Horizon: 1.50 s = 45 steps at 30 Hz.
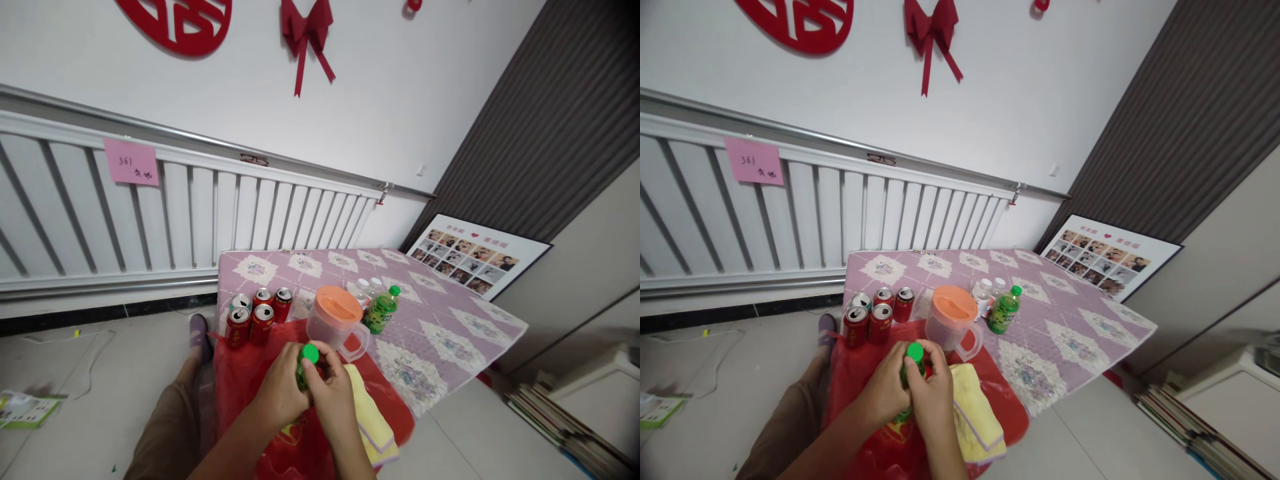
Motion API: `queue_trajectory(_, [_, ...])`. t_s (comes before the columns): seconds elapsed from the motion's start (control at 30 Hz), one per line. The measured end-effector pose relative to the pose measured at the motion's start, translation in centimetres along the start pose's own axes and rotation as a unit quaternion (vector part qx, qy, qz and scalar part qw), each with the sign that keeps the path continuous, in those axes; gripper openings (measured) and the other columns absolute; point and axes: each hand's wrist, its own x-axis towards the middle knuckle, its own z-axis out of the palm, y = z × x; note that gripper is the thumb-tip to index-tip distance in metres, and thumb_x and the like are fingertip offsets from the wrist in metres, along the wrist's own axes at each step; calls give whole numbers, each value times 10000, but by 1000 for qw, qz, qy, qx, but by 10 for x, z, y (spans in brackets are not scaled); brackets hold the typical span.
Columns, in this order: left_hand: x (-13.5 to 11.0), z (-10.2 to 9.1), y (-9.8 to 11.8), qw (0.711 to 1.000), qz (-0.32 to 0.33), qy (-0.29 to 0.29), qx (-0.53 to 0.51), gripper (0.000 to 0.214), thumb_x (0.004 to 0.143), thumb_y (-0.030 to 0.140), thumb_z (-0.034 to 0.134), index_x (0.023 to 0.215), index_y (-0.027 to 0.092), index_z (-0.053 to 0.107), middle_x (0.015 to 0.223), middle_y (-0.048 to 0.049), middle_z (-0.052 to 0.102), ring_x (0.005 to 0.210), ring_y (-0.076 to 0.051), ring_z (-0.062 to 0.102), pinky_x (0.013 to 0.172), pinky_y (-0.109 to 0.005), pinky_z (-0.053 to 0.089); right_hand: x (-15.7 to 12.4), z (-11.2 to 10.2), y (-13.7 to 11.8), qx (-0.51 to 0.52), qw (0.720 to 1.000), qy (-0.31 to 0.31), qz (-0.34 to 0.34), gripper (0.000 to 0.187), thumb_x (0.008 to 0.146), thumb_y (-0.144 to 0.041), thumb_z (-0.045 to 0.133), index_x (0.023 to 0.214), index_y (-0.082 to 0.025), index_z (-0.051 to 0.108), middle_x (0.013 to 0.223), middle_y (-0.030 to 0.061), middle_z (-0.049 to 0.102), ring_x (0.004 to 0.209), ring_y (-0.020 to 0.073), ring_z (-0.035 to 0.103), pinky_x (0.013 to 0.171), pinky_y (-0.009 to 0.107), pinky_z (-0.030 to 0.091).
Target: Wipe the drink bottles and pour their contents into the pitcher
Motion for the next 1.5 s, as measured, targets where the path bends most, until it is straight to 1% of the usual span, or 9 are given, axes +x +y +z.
queue_trajectory(0.13, [-1,0,1,1000,2,1,6,309,700,82,579,989,178,527,966,-68,576,897,-232,578,800,-354,479,1,-4,-2,33,999,-18,15,275,782,-325,648,1031,-213,674,952,50,722,891,224,668,795,337,539])
queue_trajectory(0.43, [-3,-1,3,1000,-15,16,12,421,650,106,656,1034,210,519,1020,-51,593,957,-229,591,879,-361,470,15,-40,4,105,990,73,64,400,747,-461,719,1047,-198,682,957,69,729,839,221,665,768,362,548])
queue_trajectory(0.6, [-5,-1,0,1000,-8,19,22,399,661,126,663,1028,202,526,996,-51,590,948,-229,598,880,-363,484,19,-81,19,-16,997,50,63,403,792,-525,640,1015,-193,685,888,63,732,798,225,673,718,352,545])
queue_trajectory(0.77, [-6,0,-4,999,-7,18,29,399,680,149,651,1055,196,523,995,-56,595,937,-229,603,871,-373,488,23,-124,55,-145,986,49,69,342,743,-477,631,903,-184,703,844,65,746,772,250,672,699,356,516])
queue_trajectory(0.93, [-6,-2,0,999,-11,15,31,363,694,170,624,1044,192,528,959,-50,605,886,-220,611,831,-366,498,21,-155,95,-325,940,45,97,176,722,-264,600,871,-229,688,704,31,720,687,257,658,661,343,462])
queue_trajectory(1.13, [-7,-3,0,999,-8,12,48,365,694,195,599,1051,181,522,950,-56,613,879,-227,621,835,-381,504,19,-171,120,-490,863,-30,122,280,817,-40,487,967,-167,687,898,126,720,806,232,672,715,323,446])
queue_trajectory(1.33, [-7,-1,-7,998,-9,3,64,348,708,236,587,1041,170,513,926,-63,613,840,-229,623,793,-380,512,25,-175,132,-571,803,-102,137,143,944,-242,574,1032,-150,639,1021,48,664,900,181,639,810,372,518])
queue_trajectory(1.4, [-7,-1,-8,998,-7,0,64,341,711,236,581,1037,169,512,918,-62,615,825,-227,622,781,-378,515,25,-176,134,-575,797,-123,137,170,943,-292,588,1031,-156,640,1046,42,660,926,181,637,839,389,521])
queue_trajectory(1.5, [-7,-1,-7,998,-3,1,64,330,709,240,579,1025,167,517,905,-62,619,801,-226,625,760,-377,520,23,-177,136,-563,804,-146,127,169,940,-194,551,1068,-159,656,1065,76,662,974,200,632,870,368,493])
